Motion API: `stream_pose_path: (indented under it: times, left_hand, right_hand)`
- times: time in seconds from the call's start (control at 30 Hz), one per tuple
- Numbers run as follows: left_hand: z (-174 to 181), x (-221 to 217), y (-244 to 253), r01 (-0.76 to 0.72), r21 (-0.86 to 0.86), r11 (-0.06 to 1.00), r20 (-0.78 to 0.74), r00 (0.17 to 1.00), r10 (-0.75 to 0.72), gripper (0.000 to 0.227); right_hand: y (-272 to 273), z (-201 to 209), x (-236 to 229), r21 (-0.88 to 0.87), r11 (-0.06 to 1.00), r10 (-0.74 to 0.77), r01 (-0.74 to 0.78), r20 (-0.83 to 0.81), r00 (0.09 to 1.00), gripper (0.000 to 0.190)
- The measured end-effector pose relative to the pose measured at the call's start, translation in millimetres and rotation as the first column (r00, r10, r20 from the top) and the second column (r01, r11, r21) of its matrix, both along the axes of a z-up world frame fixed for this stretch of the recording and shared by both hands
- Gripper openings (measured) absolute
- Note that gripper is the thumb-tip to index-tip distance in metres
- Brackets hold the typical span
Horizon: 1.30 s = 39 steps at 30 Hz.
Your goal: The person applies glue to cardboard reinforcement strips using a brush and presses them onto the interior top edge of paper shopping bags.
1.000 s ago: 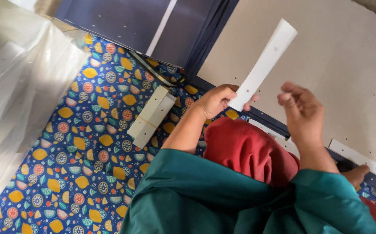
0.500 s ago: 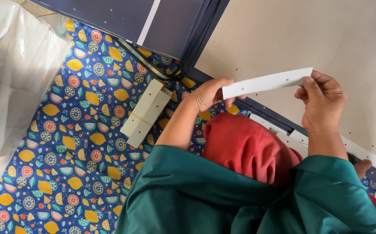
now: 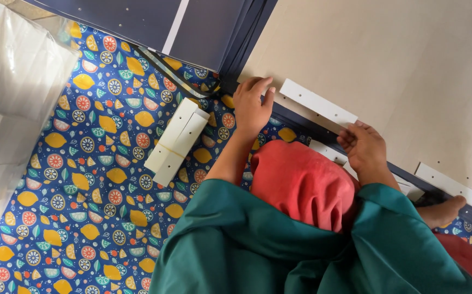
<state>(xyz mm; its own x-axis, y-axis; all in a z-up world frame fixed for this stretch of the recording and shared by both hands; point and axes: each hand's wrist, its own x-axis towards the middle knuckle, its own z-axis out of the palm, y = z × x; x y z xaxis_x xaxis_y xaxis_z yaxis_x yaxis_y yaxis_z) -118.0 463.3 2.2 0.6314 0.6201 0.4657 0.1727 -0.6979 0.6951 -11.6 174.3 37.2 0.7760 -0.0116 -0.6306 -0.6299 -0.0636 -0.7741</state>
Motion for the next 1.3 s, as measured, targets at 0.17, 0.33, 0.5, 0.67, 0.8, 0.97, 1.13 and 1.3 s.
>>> stream_pose_path:
  times: [0.17, 0.33, 0.5, 0.67, 0.8, 0.97, 1.13, 1.3]
  left_hand:
    - [-21.4, 10.7, -9.0, -0.069, 0.01, 0.998, -0.057, 0.996, 0.07, 0.02]
    - [-38.9, 14.1, -15.6, -0.091, 0.031, 0.995, -0.104, 0.99, 0.093, 0.022]
    - [-59.9, 22.2, -16.4, -0.174, 0.101, 0.98, -0.115, 0.976, 0.185, 0.023]
    - [-61.5, 23.3, -17.8, -0.203, 0.088, 0.975, -0.136, 0.967, 0.214, 0.022]
    - [-63.0, 24.8, -18.5, -0.213, 0.091, 0.973, -0.124, 0.967, 0.223, 0.022]
    - [-55.3, 23.8, -17.8, -0.211, 0.101, 0.972, -0.115, 0.968, 0.222, 0.022]
    - [-56.2, 24.5, -19.5, -0.216, 0.133, 0.967, -0.121, 0.965, 0.232, 0.023]
    - [-56.1, 24.7, -19.9, -0.217, 0.128, 0.968, -0.124, 0.965, 0.233, 0.022]
  right_hand:
    - [12.6, 0.0, -5.1, 0.019, 0.998, 0.06, -0.06, 0.013, 0.998, 0.023]
    - [10.2, -17.2, -2.0, -0.012, 0.993, 0.12, -0.12, 0.037, 0.992, 0.022]
    - [21.1, -9.5, -8.4, -0.044, 0.979, 0.2, -0.197, 0.08, 0.976, 0.027]
    - [25.6, -2.7, -9.6, -0.118, 0.96, 0.266, -0.253, 0.119, 0.957, 0.028]
    - [29.7, 7.8, -12.8, -0.192, 0.937, 0.325, -0.294, 0.159, 0.932, 0.029]
    - [31.4, 10.8, -11.2, -0.244, 0.917, 0.361, -0.315, 0.176, 0.916, 0.026]
    - [30.9, 9.5, -11.8, -0.262, 0.919, 0.349, -0.294, 0.196, 0.917, 0.025]
    - [31.3, 15.5, -13.2, -0.331, 0.882, 0.415, -0.336, 0.205, 0.886, 0.031]
